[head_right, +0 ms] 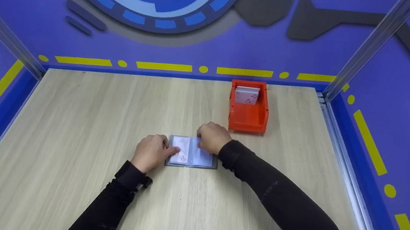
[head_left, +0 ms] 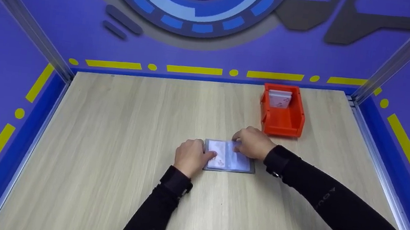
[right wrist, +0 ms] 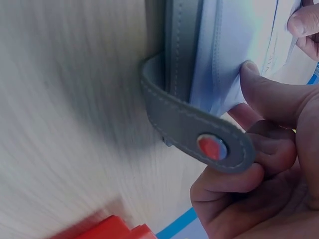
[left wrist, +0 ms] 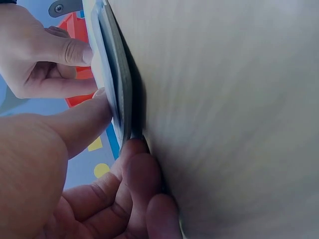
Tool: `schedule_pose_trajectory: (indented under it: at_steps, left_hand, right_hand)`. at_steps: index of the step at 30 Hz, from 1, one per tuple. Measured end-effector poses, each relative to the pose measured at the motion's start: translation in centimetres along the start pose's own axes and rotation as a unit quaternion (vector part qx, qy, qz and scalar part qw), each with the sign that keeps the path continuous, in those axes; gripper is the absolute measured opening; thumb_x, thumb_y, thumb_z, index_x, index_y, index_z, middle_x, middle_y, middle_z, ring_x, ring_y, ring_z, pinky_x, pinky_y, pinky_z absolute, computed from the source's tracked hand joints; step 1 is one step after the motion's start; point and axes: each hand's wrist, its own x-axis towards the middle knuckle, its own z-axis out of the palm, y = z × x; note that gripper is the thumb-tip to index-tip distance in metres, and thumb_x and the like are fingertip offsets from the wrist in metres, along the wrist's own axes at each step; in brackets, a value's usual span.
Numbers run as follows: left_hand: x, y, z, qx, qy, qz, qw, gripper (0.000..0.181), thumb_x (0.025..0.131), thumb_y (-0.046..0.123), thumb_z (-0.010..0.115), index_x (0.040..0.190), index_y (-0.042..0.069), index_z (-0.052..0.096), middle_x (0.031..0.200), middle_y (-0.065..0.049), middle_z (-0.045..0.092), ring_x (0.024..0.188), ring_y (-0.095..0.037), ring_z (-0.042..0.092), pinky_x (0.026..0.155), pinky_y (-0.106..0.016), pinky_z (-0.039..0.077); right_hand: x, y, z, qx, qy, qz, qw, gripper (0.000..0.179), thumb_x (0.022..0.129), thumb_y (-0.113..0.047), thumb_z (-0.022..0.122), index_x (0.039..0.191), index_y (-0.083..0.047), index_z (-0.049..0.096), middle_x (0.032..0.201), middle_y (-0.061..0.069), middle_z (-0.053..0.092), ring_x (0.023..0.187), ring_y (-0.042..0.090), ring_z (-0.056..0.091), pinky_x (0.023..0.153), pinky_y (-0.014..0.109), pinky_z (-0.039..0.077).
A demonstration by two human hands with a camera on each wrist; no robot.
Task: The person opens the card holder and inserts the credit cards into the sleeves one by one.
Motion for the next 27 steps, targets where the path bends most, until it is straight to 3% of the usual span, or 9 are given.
schedule_pose_trajectory:
  at_steps: [5,8,12,20,23,27]
  left_hand:
    - [0.07,0.11,-0.03,0.010,0.002,0.001,1.0000,0.047,0.094,0.045,0.088,0.071,0.017,0.057,0.070,0.005,0.053,0.065,-0.015,0.051,0.057,-0.032,0.036]
    - [0.13,0.07,0.02,0.011,0.000,0.000,0.9999,0.048,0.093,0.046,0.088,0.071,0.017,0.056,0.070,0.005,0.053,0.065,-0.015,0.051,0.058,-0.033,0.036]
    - [0.15,0.02,0.04,0.010,-0.003,-0.004,0.9999,0.049,0.093,0.046,0.088,0.070,0.018,0.055,0.070,0.005,0.054,0.064,-0.015,0.051,0.058,-0.032,0.036]
    - [0.04,0.16,-0.27,0.010,0.005,-0.001,0.9999,0.047,0.093,0.045,0.088,0.071,0.017,0.057,0.071,0.004,0.054,0.065,-0.016,0.050,0.058,-0.033,0.035]
    - [0.04,0.13,-0.23,0.010,0.005,-0.001,0.9999,0.048,0.093,0.046,0.088,0.071,0.017,0.057,0.071,0.004,0.055,0.065,-0.016,0.051,0.059,-0.034,0.036]
    - [0.03,0.12,-0.10,0.008,0.001,-0.003,1.0000,0.048,0.093,0.045,0.088,0.071,0.017,0.057,0.071,0.004,0.056,0.065,-0.016,0.052,0.059,-0.034,0.036]
  right_hand:
    - [-0.18,0.05,-0.31,-0.011,0.025,-0.021,0.9994,0.027,0.096,-0.019,0.086,0.120,-0.007,0.082,0.119,0.016,0.081,0.111,0.034,0.071,0.105,0.053,0.058]
    - [-0.17,0.09,-0.38,-0.010,0.027,-0.015,0.9995,0.024,0.094,-0.022,0.088,0.114,-0.010,0.081,0.113,0.015,0.080,0.105,0.033,0.068,0.099,0.051,0.057]
    - [-0.27,0.19,-0.23,-0.010,0.031,-0.011,0.9994,0.026,0.095,-0.024,0.088,0.115,-0.009,0.082,0.113,0.013,0.081,0.105,0.032,0.068,0.100,0.051,0.057]
    - [-0.68,-0.41,0.09,-0.066,0.064,-0.032,0.9952,0.024,0.095,-0.023,0.089,0.110,-0.005,0.085,0.098,0.010,0.082,0.086,0.026,0.070,0.088,0.047,0.060]
    - [-0.59,-0.30,-0.04,-0.055,0.051,-0.023,0.9969,0.023,0.096,-0.025,0.088,0.107,-0.006,0.084,0.093,0.008,0.080,0.083,0.025,0.067,0.083,0.044,0.058]
    - [-0.37,0.46,-0.35,-0.015,-0.012,-0.002,0.9998,0.022,0.101,-0.031,0.081,0.101,-0.009,0.079,0.086,0.005,0.070,0.083,0.023,0.062,0.077,0.037,0.051]
